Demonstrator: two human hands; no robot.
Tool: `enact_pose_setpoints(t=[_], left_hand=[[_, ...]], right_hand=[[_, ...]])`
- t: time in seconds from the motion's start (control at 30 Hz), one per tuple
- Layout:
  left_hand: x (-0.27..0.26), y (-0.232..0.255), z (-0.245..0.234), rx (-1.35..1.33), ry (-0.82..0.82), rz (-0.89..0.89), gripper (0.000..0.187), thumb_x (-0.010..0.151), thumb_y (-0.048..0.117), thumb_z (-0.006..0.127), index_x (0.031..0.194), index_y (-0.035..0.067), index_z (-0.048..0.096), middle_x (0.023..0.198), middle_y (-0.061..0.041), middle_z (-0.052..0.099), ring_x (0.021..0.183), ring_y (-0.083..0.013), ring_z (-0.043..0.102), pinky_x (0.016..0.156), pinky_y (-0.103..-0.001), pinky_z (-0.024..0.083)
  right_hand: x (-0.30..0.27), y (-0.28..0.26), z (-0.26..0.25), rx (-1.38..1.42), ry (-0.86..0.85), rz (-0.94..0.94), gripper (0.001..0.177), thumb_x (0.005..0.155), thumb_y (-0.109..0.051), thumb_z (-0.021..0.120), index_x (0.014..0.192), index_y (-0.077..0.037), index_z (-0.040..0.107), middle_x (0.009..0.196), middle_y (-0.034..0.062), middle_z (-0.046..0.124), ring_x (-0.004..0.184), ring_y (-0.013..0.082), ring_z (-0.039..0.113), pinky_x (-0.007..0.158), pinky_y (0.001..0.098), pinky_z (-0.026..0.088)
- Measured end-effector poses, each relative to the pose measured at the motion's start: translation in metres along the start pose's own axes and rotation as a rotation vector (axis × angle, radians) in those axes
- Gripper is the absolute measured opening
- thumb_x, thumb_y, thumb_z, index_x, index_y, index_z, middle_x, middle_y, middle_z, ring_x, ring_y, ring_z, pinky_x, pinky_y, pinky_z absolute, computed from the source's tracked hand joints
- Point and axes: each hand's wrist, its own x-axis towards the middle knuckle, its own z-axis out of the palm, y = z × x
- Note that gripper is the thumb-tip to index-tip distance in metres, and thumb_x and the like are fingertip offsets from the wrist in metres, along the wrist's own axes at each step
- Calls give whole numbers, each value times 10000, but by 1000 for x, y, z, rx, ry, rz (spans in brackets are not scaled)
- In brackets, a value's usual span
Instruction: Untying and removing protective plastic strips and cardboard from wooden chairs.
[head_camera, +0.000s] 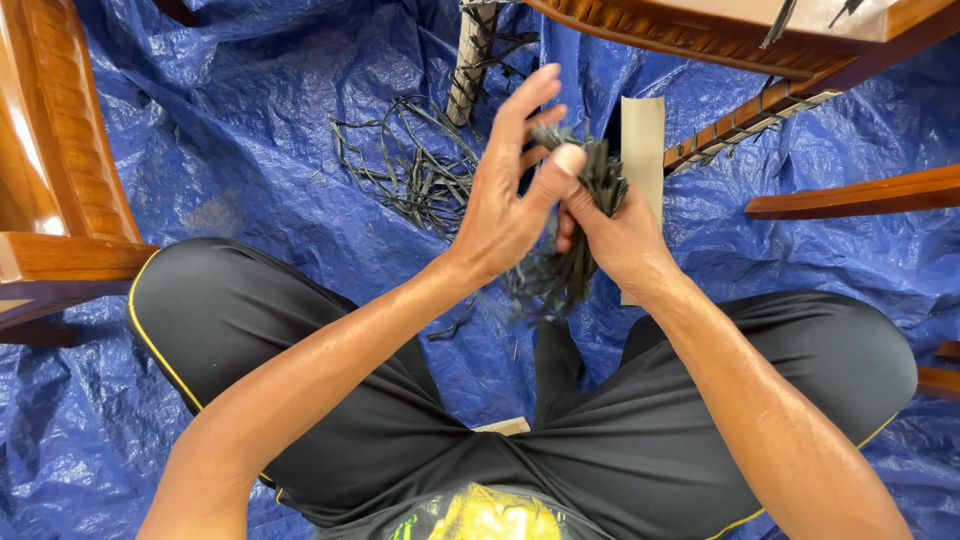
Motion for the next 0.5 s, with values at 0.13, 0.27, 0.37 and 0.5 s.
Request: enact_pose_setpoints(t=[0.13,0.27,0.37,0.5], left_hand=[[-2,2,8,226,-57,172,676,1036,372,700,1582,106,402,1577,-142,411,1476,-292,466,1271,-449,438],[-3,-5,14,404,-98,272,473,1027,327,705,1416,97,568,1471,-127,527,1376,-293,562,1168,-401,501],[0,-6,15,374,-109,201,253,1079,218,622,1288,79,653,1310,-100,650,1206,-245,681,1030,-344,574],[4,6,14,295,-174,77,206,1095,118,540,1219,35,682,1150,-113,734,1027,-247,757,892,-349,602]], right_hand=[[4,33,-11,-154,-112,-78,320,1057,-173,648,806,25,644,706,64,607,647,165,592,568,333,475],[5,40,-13,-384,-161,-553,34,1019,4,589,1034,17,616,903,59,658,848,168,626,846,408,492],[2,20,-3,-130,-99,-162,90,1016,-83,581,956,-18,569,818,14,598,736,99,564,602,272,474],[0,22,-6,-65,-108,-16,150,996,-107,595,873,-29,557,693,19,551,594,94,527,509,282,429]])
